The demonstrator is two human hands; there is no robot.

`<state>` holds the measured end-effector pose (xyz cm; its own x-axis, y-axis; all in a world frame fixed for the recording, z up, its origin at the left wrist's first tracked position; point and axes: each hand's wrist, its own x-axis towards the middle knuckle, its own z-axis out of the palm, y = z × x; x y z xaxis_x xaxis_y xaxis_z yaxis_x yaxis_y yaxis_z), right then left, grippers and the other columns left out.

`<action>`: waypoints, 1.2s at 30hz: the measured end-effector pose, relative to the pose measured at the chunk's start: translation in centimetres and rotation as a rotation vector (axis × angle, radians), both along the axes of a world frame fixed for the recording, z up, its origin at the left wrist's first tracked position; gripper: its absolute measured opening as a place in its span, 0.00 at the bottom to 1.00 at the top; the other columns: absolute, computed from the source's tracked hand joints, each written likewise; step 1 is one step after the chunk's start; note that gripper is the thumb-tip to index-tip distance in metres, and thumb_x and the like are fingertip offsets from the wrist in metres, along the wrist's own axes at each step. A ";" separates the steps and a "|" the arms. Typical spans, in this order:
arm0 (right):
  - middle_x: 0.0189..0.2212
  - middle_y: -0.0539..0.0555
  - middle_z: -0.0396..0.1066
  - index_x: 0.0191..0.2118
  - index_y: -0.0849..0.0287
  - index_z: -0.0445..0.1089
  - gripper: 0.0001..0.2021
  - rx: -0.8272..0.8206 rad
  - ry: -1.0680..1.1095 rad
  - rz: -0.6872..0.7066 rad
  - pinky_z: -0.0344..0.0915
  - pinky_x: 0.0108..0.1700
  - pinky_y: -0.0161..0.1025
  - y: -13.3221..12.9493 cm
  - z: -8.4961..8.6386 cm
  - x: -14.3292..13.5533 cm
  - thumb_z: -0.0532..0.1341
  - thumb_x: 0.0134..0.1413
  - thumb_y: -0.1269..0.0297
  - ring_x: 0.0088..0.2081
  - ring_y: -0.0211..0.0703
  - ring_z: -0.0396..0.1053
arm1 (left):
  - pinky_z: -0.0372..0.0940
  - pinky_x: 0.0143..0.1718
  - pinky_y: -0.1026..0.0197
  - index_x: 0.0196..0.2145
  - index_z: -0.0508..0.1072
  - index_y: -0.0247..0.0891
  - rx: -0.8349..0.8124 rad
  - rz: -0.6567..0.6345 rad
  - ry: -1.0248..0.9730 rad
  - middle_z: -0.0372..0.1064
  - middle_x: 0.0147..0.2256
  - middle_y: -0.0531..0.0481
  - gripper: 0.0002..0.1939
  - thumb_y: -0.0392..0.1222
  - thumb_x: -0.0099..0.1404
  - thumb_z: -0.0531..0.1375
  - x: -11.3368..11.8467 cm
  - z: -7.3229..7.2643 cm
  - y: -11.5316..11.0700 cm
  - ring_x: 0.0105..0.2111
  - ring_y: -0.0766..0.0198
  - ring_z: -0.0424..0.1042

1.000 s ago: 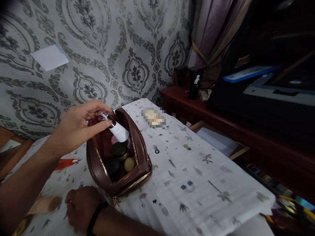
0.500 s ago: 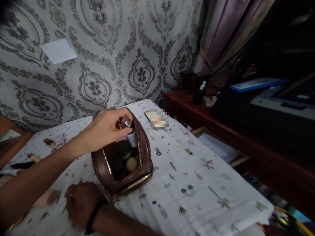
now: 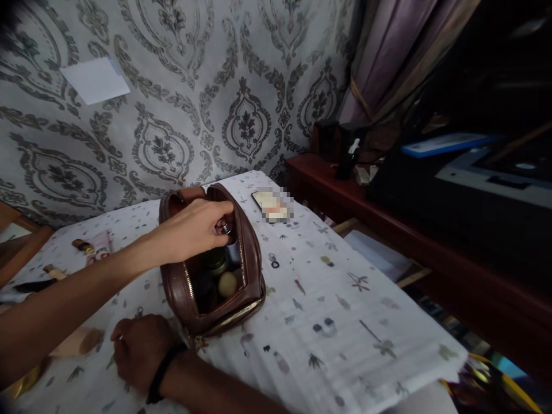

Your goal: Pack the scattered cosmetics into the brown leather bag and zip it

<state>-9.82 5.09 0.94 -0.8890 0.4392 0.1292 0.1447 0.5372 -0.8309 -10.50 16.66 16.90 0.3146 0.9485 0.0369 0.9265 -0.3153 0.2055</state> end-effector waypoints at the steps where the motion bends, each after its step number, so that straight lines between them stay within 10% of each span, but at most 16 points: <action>1: 0.35 0.52 0.79 0.44 0.57 0.74 0.11 0.006 0.003 -0.001 0.68 0.43 0.36 0.0 -0.1 -0.1 0.55 0.60 0.68 0.38 0.43 0.76 | 0.60 0.32 0.61 0.34 0.70 0.37 -0.007 0.000 0.028 0.71 0.32 0.49 0.06 0.33 0.57 0.61 0.0 -0.2 0.1 0.33 0.59 0.70; 36: 0.37 0.56 0.80 0.46 0.59 0.75 0.13 0.010 -0.057 0.011 0.68 0.43 0.34 0.2 0.9 0.0 0.56 0.59 0.69 0.40 0.44 0.77 | 0.65 0.38 0.58 0.31 0.72 0.33 -0.050 -0.078 0.176 0.72 0.34 0.44 0.02 0.31 0.61 0.60 0.3 -0.2 0.0 0.37 0.56 0.73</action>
<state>-9.81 5.32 1.81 -0.8997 0.4287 0.0823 0.1861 0.5471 -0.8161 -10.20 16.67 16.67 0.3842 0.9204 -0.0720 0.9228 -0.3805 0.0601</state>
